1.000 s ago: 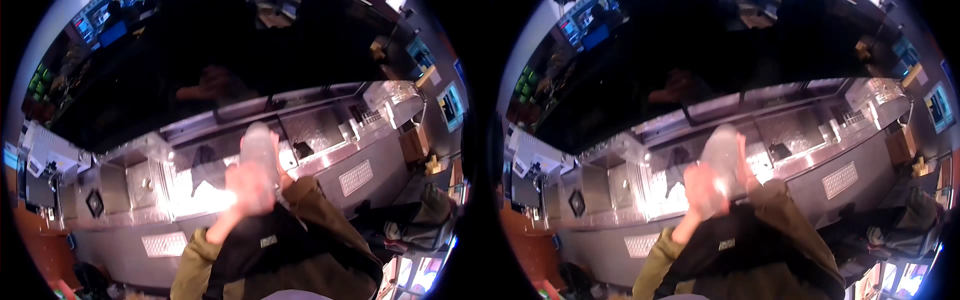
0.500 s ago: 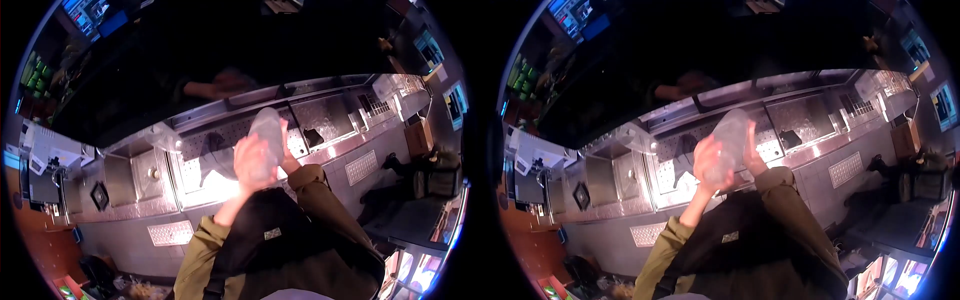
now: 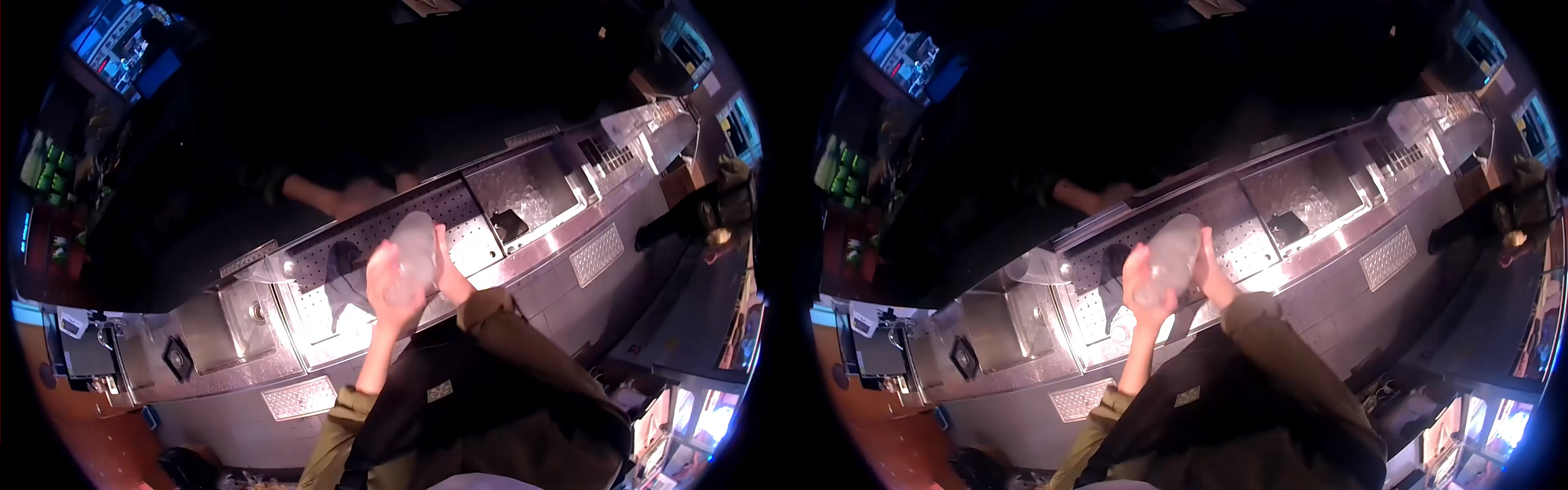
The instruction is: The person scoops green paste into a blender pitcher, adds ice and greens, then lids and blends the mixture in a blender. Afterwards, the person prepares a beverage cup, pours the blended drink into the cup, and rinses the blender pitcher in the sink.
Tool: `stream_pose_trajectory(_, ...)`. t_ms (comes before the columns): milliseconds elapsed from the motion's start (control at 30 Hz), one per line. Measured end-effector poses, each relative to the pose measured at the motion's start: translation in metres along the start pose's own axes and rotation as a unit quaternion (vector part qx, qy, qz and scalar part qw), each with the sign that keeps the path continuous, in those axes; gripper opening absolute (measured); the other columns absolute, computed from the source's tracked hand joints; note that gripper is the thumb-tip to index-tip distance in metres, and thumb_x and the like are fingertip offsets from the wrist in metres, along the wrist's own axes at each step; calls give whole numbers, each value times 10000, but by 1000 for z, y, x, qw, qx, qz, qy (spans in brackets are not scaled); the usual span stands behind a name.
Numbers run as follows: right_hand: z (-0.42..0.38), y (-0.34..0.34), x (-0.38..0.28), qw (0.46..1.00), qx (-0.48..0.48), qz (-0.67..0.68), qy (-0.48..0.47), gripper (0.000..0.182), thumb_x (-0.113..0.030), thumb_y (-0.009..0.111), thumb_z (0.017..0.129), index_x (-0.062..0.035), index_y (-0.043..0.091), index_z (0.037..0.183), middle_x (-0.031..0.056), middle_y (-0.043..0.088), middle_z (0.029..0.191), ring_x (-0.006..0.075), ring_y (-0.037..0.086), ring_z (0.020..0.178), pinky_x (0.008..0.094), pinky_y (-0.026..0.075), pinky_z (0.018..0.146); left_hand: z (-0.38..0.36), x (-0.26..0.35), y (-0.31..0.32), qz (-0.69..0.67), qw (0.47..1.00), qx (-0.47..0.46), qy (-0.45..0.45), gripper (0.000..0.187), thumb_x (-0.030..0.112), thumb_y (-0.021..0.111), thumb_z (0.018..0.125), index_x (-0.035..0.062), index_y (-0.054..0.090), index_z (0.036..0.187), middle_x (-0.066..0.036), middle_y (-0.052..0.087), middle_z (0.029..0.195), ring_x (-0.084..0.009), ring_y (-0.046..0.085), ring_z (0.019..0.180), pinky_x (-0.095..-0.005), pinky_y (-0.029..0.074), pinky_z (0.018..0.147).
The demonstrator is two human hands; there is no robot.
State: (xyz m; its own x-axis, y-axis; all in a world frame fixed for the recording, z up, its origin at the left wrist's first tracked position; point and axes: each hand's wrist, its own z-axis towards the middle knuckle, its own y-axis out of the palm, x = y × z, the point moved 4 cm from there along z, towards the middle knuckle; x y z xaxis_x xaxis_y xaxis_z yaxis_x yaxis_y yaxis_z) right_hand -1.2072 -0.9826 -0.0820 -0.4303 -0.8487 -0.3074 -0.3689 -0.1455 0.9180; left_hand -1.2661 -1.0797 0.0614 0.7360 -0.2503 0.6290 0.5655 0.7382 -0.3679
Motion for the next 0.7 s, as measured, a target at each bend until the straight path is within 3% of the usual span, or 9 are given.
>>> stream_pose_trajectory(167, 69, -35, 19, 924, -226, 308, 20, 726, -635, 208, 833, -81, 366, 1275, 122, 376, 1313, 296, 359, 1203, 451, 261, 1021, 32, -29, 20, 0, 992, -25, -123, 411, 86, 706, 592, 1, 526, 952, -171, 539, 1079, -294, 518, 999, -361, 404, 868)
stream_pose_trajectory(233, 75, -33, 24, 993, -67, -49, -85, 748, -651, 206, 821, -78, 369, 1273, 117, 371, 1317, 302, 347, 1210, 466, 243, 1026, 44, -46, 27, -28, 988, -20, -148, 429, 66, 700, 624, -4, 512, 1003, -142, 537, 1079, -274, 517, 994, -344, 399, 871)
stream_pose_trajectory(267, 78, -31, 29, 950, -144, 273, 54, 749, -657, 230, 806, -87, 379, 1269, 114, 380, 1309, 303, 353, 1204, 480, 252, 1013, 47, -55, 29, -18, 981, -29, -192, 437, 68, 700, 631, -2, 506, 1017, -139, 538, 1080, -264, 516, 995, -339, 399, 870)
stream_pose_trajectory(300, 76, -20, 31, 796, -127, 550, 219, 751, -663, 255, 792, -96, 389, 1265, 111, 390, 1300, 304, 358, 1198, 495, 260, 1000, 52, -62, 31, -7, 971, -36, -238, 446, 71, 699, 637, 1, 500, 1030, -135, 538, 1080, -255, 516, 996, -334, 400, 870)
stream_pose_trajectory(367, 87, -27, 38, 939, 159, 287, 102, 701, -630, 317, 783, -116, 416, 1250, 105, 412, 1280, 310, 383, 1173, 500, 296, 970, 65, -65, 33, 30, 955, -84, -284, 420, 151, 701, 680, -16, 505, 1012, -158, 557, 1024, -256, 526, 976, -332, 394, 873)
stream_pose_trajectory(400, 110, -56, 52, 998, 58, 14, -22, 674, -610, 335, 784, -119, 430, 1236, 111, 420, 1272, 316, 394, 1161, 509, 308, 959, 73, -65, 34, 50, 945, -110, -305, 419, 191, 702, 701, -24, 507, 1002, -169, 566, 996, -257, 531, 966, -331, 391, 875)
stream_pose_trajectory(467, 116, -50, 41, 986, -23, -144, -84, 526, -473, 374, 799, -104, 462, 1164, 120, 448, 1207, 320, 418, 1114, 487, 329, 934, 80, -73, 35, 83, 938, -111, -318, 451, 258, 705, 713, -48, 520, 989, -194, 568, 983, -278, 526, 973, -349, 382, 884)
stream_pose_trajectory(600, 69, -4, 0, 962, 32, 214, 166, 259, -203, 434, 844, -35, 503, 1028, 146, 493, 1085, 316, 460, 1033, 402, 370, 895, 98, -75, 44, 82, 947, -66, -302, 579, 260, 718, 707, -56, 452, 1113, -194, 510, 1107, -272, 483, 1043, -353, 354, 923)
stream_pose_trajectory(700, 55, -60, -10, 900, 172, 176, 360, 551, -454, 417, 839, 11, 461, 1132, 191, 439, 1239, 327, 459, 1101, 443, 406, 905, 94, -99, 33, 97, 962, -24, -252, 677, 237, 725, 703, -52, 385, 1212, -182, 461, 1203, -255, 455, 1088, -349, 338, 947)
